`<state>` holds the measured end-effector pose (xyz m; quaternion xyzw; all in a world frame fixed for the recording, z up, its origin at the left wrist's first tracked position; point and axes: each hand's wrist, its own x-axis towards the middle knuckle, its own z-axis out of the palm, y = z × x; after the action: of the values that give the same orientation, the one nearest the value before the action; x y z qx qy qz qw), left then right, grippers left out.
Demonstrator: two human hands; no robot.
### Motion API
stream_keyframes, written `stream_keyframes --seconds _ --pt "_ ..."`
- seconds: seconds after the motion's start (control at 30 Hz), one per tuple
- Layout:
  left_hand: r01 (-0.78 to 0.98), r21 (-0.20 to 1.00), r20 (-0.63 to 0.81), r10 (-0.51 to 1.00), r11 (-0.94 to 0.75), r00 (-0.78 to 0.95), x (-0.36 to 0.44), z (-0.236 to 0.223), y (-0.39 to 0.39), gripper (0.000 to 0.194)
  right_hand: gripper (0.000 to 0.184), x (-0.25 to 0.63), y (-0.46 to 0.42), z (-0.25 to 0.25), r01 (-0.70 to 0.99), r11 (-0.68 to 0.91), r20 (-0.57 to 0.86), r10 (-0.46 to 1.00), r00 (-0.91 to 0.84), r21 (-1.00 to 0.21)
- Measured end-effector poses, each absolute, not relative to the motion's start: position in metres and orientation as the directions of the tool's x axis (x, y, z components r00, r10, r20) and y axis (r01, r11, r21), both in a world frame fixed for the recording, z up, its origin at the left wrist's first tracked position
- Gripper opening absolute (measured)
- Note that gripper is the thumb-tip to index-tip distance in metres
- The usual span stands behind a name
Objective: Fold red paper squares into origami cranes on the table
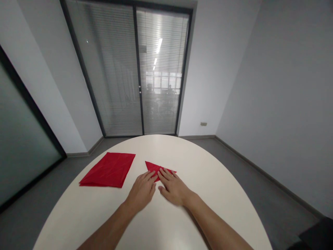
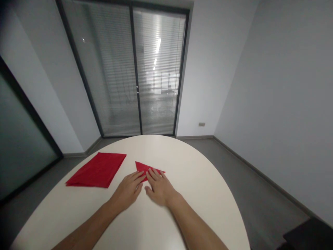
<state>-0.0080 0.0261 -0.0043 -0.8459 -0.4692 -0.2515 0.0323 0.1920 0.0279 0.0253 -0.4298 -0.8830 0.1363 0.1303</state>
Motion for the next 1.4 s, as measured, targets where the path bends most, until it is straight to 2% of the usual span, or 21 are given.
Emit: stream_keyframes --seconds 0.13,0.3,0.4,0.57,0.97,1.2,1.4 --pt "0.813 0.207 0.469 0.784 -0.544 0.406 -0.008 -0.001 0.026 0.03 0.057 0.192 0.03 0.026 0.727 0.577 0.119 0.807 -0.579 -0.373" --pt "0.807 0.234 0.457 0.794 -0.542 0.401 -0.006 0.008 0.025 0.024 0.048 0.193 0.035 0.023 0.687 0.619 0.278 0.785 -0.553 -0.381" --pt "0.82 0.243 0.446 0.81 -0.518 0.379 -0.005 0.015 0.023 0.025 0.036 0.191 0.037 0.024 0.654 0.648 0.366 0.761 -0.536 -0.39" --pt "0.819 0.24 0.477 0.798 -0.521 0.368 -0.004 0.019 0.02 0.024 0.022 0.189 0.038 0.03 0.611 0.685 0.442 0.726 -0.527 -0.396" --pt "0.786 0.272 0.502 0.779 -0.555 0.376 -0.005 0.023 0.015 0.02 0.017 0.188 0.034 0.037 0.656 0.726 0.472 0.661 -0.584 -0.206" --pt "0.769 0.287 0.562 0.75 -0.572 0.348 -0.007 0.021 0.016 0.021 0.014 0.195 0.039 0.036 0.706 0.689 0.49 0.679 -0.547 -0.167" --pt "0.793 0.32 0.59 0.764 -0.518 0.261 -0.014 0.016 0.024 0.02 0.013 0.207 0.045 0.037 0.771 0.605 0.487 0.744 -0.458 -0.2"
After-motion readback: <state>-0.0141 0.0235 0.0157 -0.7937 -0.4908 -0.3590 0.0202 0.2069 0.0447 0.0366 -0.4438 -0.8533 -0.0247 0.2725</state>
